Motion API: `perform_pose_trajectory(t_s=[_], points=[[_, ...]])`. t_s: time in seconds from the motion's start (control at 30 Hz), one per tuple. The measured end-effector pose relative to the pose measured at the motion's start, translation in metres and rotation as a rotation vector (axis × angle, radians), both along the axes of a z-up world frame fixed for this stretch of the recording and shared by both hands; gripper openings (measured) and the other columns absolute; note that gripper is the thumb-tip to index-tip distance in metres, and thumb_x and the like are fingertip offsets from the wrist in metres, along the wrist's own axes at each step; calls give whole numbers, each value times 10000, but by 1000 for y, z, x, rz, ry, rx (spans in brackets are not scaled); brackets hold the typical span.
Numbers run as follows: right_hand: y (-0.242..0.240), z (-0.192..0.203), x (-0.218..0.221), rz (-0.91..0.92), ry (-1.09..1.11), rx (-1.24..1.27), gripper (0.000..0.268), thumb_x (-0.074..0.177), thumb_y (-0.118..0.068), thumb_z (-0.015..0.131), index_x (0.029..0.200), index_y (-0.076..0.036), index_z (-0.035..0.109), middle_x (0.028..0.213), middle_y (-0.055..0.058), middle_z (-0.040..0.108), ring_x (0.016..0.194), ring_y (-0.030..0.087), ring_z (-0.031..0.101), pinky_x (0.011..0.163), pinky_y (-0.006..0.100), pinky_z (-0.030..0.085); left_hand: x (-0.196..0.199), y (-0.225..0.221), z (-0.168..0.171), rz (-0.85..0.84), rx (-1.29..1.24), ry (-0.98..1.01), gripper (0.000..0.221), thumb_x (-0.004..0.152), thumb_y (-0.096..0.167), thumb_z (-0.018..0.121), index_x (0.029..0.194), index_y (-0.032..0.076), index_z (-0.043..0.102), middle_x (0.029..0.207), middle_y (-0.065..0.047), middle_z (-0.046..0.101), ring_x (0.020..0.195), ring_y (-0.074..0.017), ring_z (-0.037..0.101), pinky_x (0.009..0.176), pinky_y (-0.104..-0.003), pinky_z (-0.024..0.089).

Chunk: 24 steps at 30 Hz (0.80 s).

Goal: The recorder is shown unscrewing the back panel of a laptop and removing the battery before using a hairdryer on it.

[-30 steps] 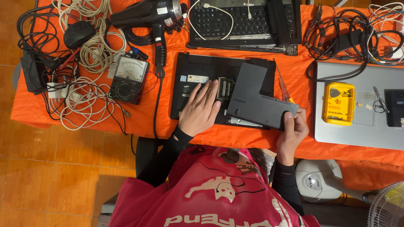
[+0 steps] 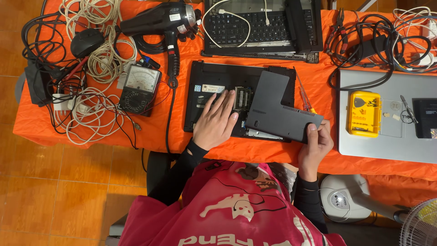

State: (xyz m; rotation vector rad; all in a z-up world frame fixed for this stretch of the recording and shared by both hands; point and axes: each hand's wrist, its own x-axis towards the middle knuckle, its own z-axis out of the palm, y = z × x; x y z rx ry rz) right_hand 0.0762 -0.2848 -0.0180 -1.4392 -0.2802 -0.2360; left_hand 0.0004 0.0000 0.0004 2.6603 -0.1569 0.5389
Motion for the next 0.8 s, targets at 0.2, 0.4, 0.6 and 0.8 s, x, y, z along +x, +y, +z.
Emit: perform_pose_trajectory(t_s=[0.2,0.4,0.6,0.8], points=[[-1,-2,0,-3,1,-5,238,1080,-124,637,896,14,576,1040,-17,483,927,66,423,848,212,341,-1,0,0,-2,-6,-4,595,1110,290,363,1569,-85,312,1531,-239,518,1503,-347,411,1265,-491,247],[0,-1,0,-7,8,-9,252,1079,-119,634,874,8,561,1028,-16,476,904,64,409,819,214,331,-1,0,1,-4,-14,-7,597,1107,291,367,1567,-87,314,1525,-246,522,1495,-349,421,1264,-490,251],[0,1,-1,-4,-3,-20,258,1086,-115,625,871,6,551,1041,-8,485,937,73,425,862,216,349,-1,0,1,-8,-25,-11,593,1113,293,361,1567,-84,316,1520,-250,524,1492,-350,429,1267,-492,252],[0,0,0,-9,-5,-22,238,1076,-109,629,880,11,567,1051,-2,501,952,80,444,883,220,365,-1,0,3,-11,-37,-5,590,1114,298,356,1565,-80,321,1539,-235,511,1488,-346,435,1264,-489,255]])
